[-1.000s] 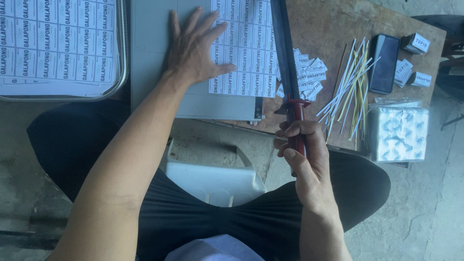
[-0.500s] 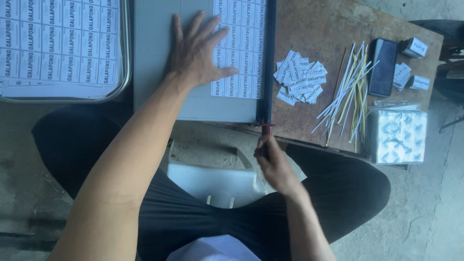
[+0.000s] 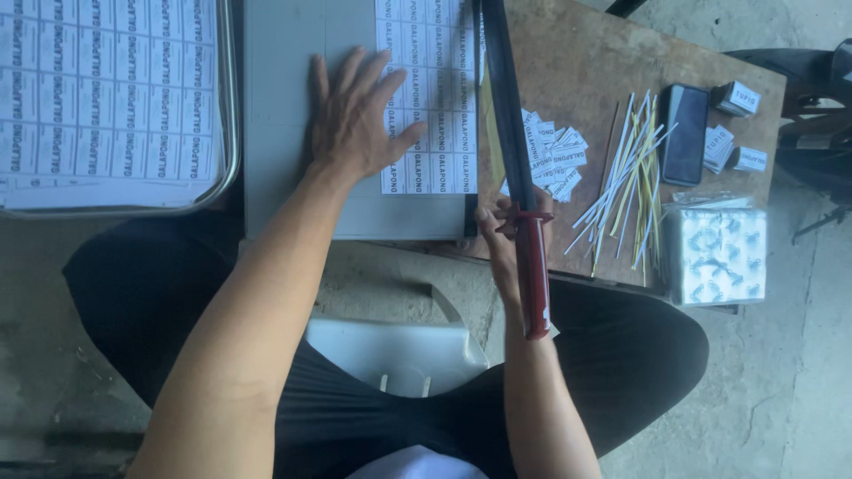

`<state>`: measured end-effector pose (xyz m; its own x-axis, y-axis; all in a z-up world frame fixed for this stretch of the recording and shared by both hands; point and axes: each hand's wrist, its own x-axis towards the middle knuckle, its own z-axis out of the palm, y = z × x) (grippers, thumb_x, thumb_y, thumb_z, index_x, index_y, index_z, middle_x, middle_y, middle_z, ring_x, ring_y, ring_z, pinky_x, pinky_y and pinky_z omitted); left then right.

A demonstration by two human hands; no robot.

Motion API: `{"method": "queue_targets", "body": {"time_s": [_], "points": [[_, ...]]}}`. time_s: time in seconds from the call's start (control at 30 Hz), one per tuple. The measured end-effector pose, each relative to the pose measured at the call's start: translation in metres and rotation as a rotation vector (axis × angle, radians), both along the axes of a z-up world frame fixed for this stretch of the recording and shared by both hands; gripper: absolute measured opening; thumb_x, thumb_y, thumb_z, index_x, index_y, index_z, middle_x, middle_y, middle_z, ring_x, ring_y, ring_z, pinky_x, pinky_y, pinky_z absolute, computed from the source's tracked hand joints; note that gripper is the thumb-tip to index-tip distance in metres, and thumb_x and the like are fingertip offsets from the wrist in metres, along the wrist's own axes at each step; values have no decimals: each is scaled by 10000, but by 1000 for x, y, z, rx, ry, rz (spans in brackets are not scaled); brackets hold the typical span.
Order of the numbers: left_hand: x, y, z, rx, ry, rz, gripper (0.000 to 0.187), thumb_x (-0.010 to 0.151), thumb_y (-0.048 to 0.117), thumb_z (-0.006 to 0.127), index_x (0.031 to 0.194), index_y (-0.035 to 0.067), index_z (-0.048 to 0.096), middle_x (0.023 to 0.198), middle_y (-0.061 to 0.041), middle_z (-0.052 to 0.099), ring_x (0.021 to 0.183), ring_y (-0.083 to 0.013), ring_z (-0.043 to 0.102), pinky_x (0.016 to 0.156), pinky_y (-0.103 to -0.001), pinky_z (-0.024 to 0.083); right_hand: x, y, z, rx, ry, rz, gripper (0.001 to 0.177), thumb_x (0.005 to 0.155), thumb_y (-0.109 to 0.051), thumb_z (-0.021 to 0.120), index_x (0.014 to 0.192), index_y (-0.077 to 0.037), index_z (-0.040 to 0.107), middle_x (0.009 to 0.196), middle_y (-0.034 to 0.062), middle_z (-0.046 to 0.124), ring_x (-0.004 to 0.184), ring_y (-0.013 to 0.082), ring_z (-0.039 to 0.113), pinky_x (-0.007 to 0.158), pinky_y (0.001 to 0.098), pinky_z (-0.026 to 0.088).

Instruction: The person uses a paper trimmer to cut a large sheet of printed labels into smaller strips. They repeatedly align the sheet, pull down the cutting bar, and move the cut pieces aside.

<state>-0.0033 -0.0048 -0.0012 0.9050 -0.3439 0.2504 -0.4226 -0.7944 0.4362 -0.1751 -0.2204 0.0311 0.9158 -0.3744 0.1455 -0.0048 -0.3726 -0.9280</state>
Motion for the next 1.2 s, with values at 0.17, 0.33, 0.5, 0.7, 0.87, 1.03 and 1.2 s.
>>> {"method": "queue_targets", "body": {"time_s": [0.17, 0.33, 0.5, 0.7, 0.87, 1.03, 1.2], "points": [[-2, -2, 6, 9, 10, 2, 741, 818, 568, 776, 1393, 128, 619, 1550, -126, 469, 1480, -360, 309, 1195, -707, 11, 14, 21, -13, 142, 35, -148, 416, 935, -259, 813, 1178, -19, 575, 904, 91, 631, 799, 146, 634, 705, 305, 524], [-2, -1, 11, 35, 34, 12, 741, 816, 549, 776, 1406, 135, 601, 1546, -127, 467, 1483, -359, 308, 1198, -702, 21, 36, 32, -16, 162, -139, -136, 387, 912, -263, 808, 1154, -7, 649, 871, 103, 682, 821, 151, 659, 730, 318, 533], [-5, -4, 15, 53, 36, 14, 745, 805, 534, 774, 1414, 147, 588, 1543, -112, 472, 1481, -349, 303, 1198, -702, 27, 64, 25, -22, 73, -48, -183, 289, 947, -218, 812, 1069, 19, 701, 867, 105, 732, 800, 159, 698, 745, 318, 558], [-4, -5, 20, 90, 50, 23, 735, 813, 538, 755, 1423, 165, 582, 1546, -103, 465, 1486, -339, 299, 1198, -699, 32, 95, 18, -44, 101, -50, -118, 391, 876, -154, 796, 1183, 19, 627, 872, 100, 683, 779, 130, 639, 710, 298, 519], [-3, -3, 23, 145, 31, 3, 710, 826, 538, 736, 1411, 164, 588, 1566, -109, 454, 1496, -341, 293, 1198, -691, 40, 115, -16, -60, 163, -178, -106, 307, 954, -115, 740, 1254, -65, 701, 1011, 74, 690, 882, 151, 626, 767, 310, 514], [-4, -2, 18, 158, 3, -9, 715, 835, 549, 692, 1428, 162, 594, 1566, -116, 476, 1496, -347, 311, 1207, -687, 48, 89, -61, -33, -629, -100, -161, 436, 819, -165, 850, 1231, -207, 715, 1153, 130, 637, 1109, 316, 574, 945, 450, 476], [-1, -3, 14, 167, -33, -27, 730, 849, 572, 675, 1439, 151, 588, 1561, -129, 486, 1500, -356, 320, 1214, -687, 60, 136, -64, -33, -643, -86, 155, 664, 831, -214, 741, 1456, -107, 546, 1457, 189, 508, 1377, 380, 431, 1097, 542, 343]]}}
